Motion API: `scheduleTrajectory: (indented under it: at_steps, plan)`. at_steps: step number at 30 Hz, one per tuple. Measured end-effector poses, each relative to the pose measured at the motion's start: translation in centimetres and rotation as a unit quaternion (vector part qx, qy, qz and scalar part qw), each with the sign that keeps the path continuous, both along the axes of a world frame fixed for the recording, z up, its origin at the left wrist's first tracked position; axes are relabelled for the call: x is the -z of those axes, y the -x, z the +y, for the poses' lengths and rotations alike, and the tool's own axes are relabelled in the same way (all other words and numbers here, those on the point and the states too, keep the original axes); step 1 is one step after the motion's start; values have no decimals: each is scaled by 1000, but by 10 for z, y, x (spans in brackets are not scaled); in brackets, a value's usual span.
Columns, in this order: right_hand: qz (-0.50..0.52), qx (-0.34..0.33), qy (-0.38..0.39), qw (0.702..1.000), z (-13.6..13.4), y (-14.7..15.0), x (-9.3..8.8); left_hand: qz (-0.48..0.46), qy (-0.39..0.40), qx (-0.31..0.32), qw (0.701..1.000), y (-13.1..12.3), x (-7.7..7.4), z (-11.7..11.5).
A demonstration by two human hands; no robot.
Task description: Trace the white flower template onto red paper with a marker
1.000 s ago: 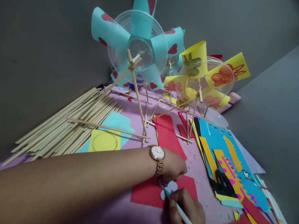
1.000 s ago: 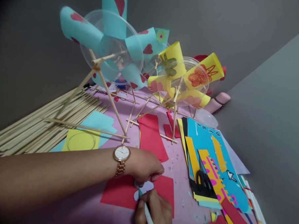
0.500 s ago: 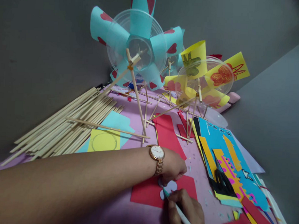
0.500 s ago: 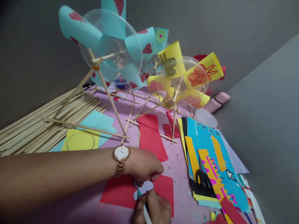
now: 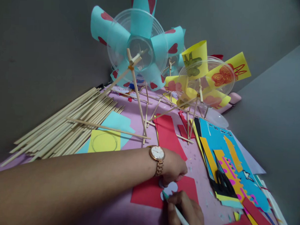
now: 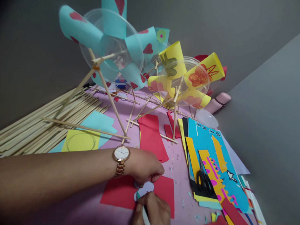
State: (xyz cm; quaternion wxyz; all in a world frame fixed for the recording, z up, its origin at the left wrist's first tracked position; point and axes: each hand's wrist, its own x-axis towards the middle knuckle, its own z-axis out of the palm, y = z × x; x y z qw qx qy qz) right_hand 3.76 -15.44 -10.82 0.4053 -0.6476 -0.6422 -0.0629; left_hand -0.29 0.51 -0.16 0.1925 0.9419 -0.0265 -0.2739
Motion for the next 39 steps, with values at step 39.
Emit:
scheduleTrajectory:
  at_steps: [39]
  plan:
    - [7,-35,-13,999,2,3,-12,-18,-8,-4,1000,1,5,-2]
